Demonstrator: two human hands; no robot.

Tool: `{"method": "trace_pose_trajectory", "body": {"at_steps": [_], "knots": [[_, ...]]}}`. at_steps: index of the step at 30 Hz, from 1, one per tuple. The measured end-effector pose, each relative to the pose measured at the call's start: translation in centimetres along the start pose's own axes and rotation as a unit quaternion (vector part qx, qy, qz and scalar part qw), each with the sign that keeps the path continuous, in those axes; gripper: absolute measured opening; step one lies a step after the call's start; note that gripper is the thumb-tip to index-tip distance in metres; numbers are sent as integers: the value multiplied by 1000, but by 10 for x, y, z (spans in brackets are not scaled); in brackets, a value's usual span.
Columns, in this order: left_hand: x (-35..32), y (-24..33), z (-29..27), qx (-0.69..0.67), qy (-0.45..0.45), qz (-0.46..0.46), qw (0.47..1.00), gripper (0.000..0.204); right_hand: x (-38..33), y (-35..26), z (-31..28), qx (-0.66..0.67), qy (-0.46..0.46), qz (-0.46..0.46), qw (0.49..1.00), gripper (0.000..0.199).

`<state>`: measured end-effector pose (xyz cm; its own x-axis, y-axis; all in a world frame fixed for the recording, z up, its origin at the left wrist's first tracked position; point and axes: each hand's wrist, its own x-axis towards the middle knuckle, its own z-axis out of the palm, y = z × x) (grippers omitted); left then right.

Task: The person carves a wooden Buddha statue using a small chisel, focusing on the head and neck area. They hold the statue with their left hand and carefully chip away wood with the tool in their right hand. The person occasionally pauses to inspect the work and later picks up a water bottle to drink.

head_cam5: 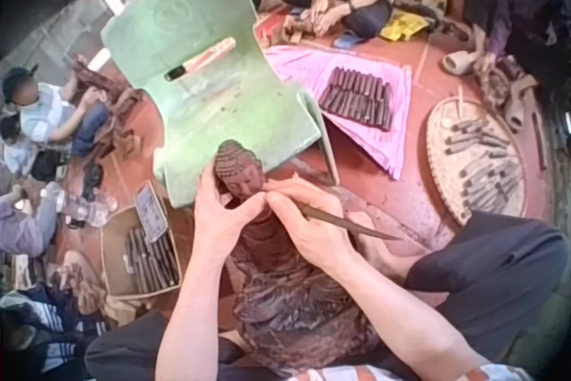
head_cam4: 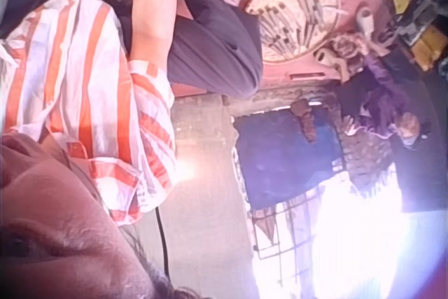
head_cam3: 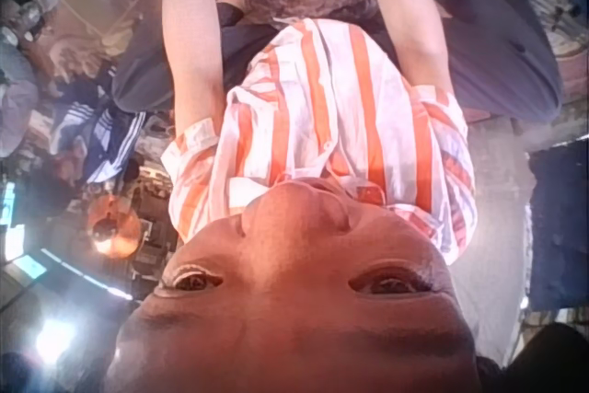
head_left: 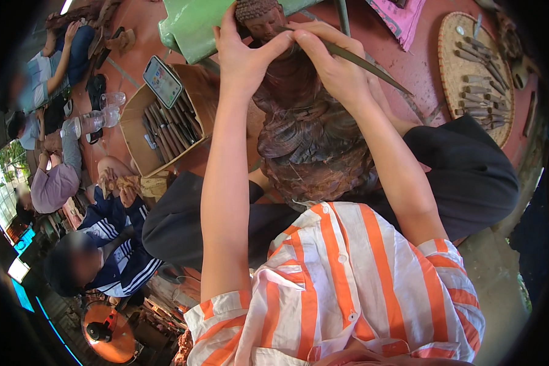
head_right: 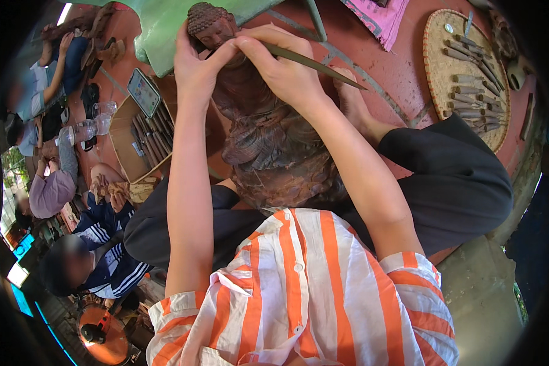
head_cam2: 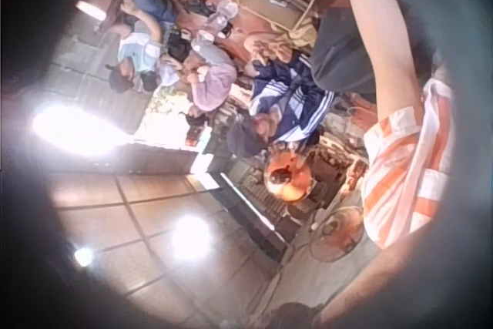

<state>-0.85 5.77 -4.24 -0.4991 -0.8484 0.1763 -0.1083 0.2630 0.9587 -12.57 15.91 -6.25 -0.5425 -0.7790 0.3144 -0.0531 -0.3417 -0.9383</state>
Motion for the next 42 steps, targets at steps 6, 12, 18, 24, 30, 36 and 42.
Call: {"method": "trace_pose_trajectory", "body": {"at_steps": [6, 12, 18, 24, 30, 36, 42], "knots": [[2, 3, 4, 45, -10, 9, 999, 84, -2, 6, 1, -42, 38, -1, 998, 18], [1, 2, -5, -85, -43, -36, 995, 79, -1, -2, 5, -9, 31, 31, 999, 22], [-2, 11, 6, 277, 32, 39, 959, 79, -3, -10, 0, -44, 46, 92, 994, 23], [2, 2, -3, -61, -36, -38, 997, 82, 1, -15, 0, -37, 20, 94, 995, 23], [0, 2, -3, 90, -2, -1, 996, 80, 1, -23, -1, -72, 20, 105, 992, 24], [1, 11, 6, 88, 4, -13, 996, 83, 7, -17, -3, -100, 33, 86, 991, 25], [1, 1, -4, -5, -11, -20, 1000, 81, 9, -26, -3, -64, -2, 108, 992, 24]]}}
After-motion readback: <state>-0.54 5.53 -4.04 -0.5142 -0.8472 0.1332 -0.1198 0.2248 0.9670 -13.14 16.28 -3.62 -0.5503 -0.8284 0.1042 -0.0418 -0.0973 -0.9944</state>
